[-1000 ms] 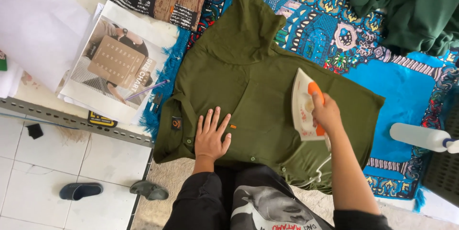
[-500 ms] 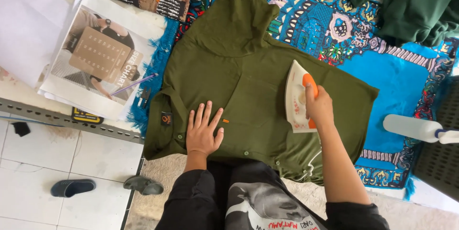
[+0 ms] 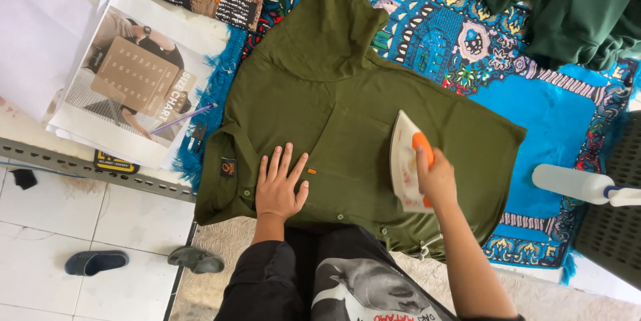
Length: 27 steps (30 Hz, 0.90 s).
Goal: Ironing a green shirt on a patterned mat using a steam iron and a spray bottle.
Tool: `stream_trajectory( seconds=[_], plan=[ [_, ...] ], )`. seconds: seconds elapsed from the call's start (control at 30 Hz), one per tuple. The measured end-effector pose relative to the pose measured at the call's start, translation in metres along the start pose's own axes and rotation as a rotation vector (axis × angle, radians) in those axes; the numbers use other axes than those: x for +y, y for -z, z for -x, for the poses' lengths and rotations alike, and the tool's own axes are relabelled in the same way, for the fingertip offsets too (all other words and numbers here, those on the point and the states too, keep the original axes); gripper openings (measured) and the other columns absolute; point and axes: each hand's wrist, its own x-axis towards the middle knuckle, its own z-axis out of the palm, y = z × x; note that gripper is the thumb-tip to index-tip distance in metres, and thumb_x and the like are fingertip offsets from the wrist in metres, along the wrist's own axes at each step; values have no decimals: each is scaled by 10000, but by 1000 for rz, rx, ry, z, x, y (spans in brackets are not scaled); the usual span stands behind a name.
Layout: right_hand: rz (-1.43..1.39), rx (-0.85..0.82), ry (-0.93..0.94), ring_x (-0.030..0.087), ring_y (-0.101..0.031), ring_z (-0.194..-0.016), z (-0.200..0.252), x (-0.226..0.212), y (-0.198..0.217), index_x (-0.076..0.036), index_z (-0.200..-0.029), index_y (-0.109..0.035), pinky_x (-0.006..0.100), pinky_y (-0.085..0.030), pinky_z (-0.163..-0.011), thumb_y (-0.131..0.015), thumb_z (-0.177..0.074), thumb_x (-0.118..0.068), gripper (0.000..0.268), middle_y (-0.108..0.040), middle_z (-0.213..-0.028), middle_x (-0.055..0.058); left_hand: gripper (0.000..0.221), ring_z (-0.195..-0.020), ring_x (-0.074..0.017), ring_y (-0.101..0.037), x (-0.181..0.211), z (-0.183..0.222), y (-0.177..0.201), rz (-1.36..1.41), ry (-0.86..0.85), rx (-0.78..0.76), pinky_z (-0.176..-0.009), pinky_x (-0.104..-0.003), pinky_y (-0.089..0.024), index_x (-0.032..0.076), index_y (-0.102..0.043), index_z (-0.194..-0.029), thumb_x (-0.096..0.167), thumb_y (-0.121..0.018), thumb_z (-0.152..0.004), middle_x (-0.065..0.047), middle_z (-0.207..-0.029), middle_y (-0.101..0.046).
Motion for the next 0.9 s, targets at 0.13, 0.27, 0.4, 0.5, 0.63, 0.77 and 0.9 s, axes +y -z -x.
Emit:
stream_trajectory(
  seconds=[0.13, 0.27, 0.4, 0.5, 0.63, 0.77, 0.9],
  plan=[
    [-110, 14, 27, 272, -647, -430, -41, -19, 15, -117, -894, -579, 393, -552, -568, -460, -1082, -563, 499, -521, -384, 60, 670, -1541, -307, -308, 2, -2, 1, -4, -12, 34, -1248, -546, -191, 338, -419, -1581, 466, -412, -923, -83, -1672, -358],
    [-94, -52, -26, 367, -700, -583, 13, -14, 9, -69, -899, -596, 481, -556, -658, -454, -1064, -563, 540, -598, -498, 180, 665, -1540, -311, -309, 1, -5, 1, -10, -24, 45, -1247, -544, -191, 337, -421, -1584, 456, -408, -930, -84, -1669, -366],
    [5, -138, -124, 420, -742, -820, 70, 61, -33, -105, -939, -624, 507, -583, -763, -508, -1010, -593, 506, -703, -710, 230, 653, -1545, -312, -298, 0, -3, -2, -14, -16, 37, -1254, -548, -183, 344, -421, -1584, 454, -409, -941, -83, -1670, -363],
    [103, -106, -117, 434, -737, -923, 62, 71, -26, -160, -1089, -671, 515, -594, -856, -502, -1003, -643, 519, -741, -835, 247, 657, -1542, -311, -304, 0, -3, -1, -14, -19, 52, -1251, -544, -189, 339, -428, -1581, 455, -406, -935, -86, -1668, -368],
    [27, 37, -52, 534, -693, -911, -17, 77, 10, -21, -1060, -655, 591, -537, -826, -502, -1068, -543, 544, -695, -855, 350, 655, -1543, -309, -306, -1, -3, -2, -17, -25, 51, -1252, -546, -189, 339, -432, -1577, 461, -402, -934, -86, -1666, -372],
    [-277, 73, -90, 314, -599, -442, -98, 94, 48, 24, -1179, -604, 446, -528, -513, -467, -1114, -478, 524, -567, -551, 161, 641, -1539, -310, -316, 2, -3, 0, -11, -29, 64, -1251, -541, -192, 327, -440, -1577, 455, -399, -949, -92, -1657, -388],
    [-476, -133, 2, 331, -535, -320, -100, 101, 44, 53, -1133, -627, 414, -454, -300, -550, -1100, -475, 534, -512, -515, 219, 651, -1537, -307, -316, 0, -3, -1, -19, -26, 64, -1252, -540, -190, 335, -431, -1579, 447, -404, -938, -87, -1662, -378]
  ],
)
